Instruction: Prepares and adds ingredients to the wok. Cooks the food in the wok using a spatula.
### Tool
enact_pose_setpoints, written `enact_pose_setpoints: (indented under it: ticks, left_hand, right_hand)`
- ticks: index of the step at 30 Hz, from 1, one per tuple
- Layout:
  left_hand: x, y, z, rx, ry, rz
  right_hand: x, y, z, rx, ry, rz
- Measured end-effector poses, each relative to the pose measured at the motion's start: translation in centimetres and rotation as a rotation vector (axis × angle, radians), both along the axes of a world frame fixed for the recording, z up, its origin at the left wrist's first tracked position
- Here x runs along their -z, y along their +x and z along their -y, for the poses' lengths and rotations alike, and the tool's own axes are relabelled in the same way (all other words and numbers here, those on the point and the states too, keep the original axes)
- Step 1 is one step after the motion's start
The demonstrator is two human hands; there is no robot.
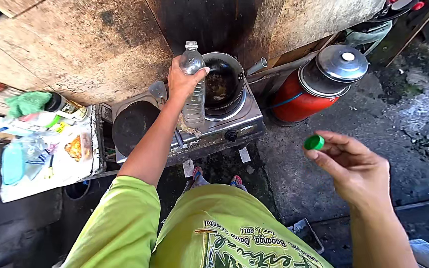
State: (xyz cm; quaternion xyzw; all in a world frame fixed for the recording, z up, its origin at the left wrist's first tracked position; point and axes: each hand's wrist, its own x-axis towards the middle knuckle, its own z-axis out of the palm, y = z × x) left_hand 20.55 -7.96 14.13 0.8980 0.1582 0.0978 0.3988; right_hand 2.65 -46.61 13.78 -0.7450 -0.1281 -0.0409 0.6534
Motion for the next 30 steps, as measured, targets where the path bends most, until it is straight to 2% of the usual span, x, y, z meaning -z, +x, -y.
enact_pose_setpoints:
  ticks: [3, 5, 9, 13, 18, 24, 26, 30]
  left_hand:
    - [-0.2, -3.3, 1.2, 0.057, -0.120, 0.176]
    - [-1.1, -6.3, 2.0, 0.139, -0.154, 0.185]
    - [-2.3, -11.8, 2.0, 0.332, -0.063, 0.170]
    - [-2.7, -15.5, -0.8, 0.423, 0.071, 0.213]
    - [-4.5, -18.8, -8.9, 0.534, 0.136, 0.188]
    - [-6.6, -23.5, -23.9, 0.747, -0.106, 0.182]
    - [-7.0, -25.3, -29.1, 0.698, -0.035, 0.233]
    - [-7.1, -29.0, -37.1, 0.427, 0.180, 0.390]
  right_hand:
    - [-3.2, 4.3, -2.7, -0.087, -0.153, 0.155]
    - [-4.9, 7.0, -5.4, -0.148, -0.206, 0.261]
    - [-7.8, 9.9, -11.7, -0.296, -0.325, 0.436]
    - [-9.6, 10.0, -16.9, -0.461, -0.508, 0.576]
    - [-10.9, 8.9, -23.3, -0.683, -0.611, 0.690]
    - [-12.4, 5.5, -37.4, -0.853, -0.556, 0.909]
    - [-12.9, 4.7, -43.1, -0.858, -0.595, 0.948]
    - [-13.8, 2.1, -53.5, -0.776, -0.719, 1.022]
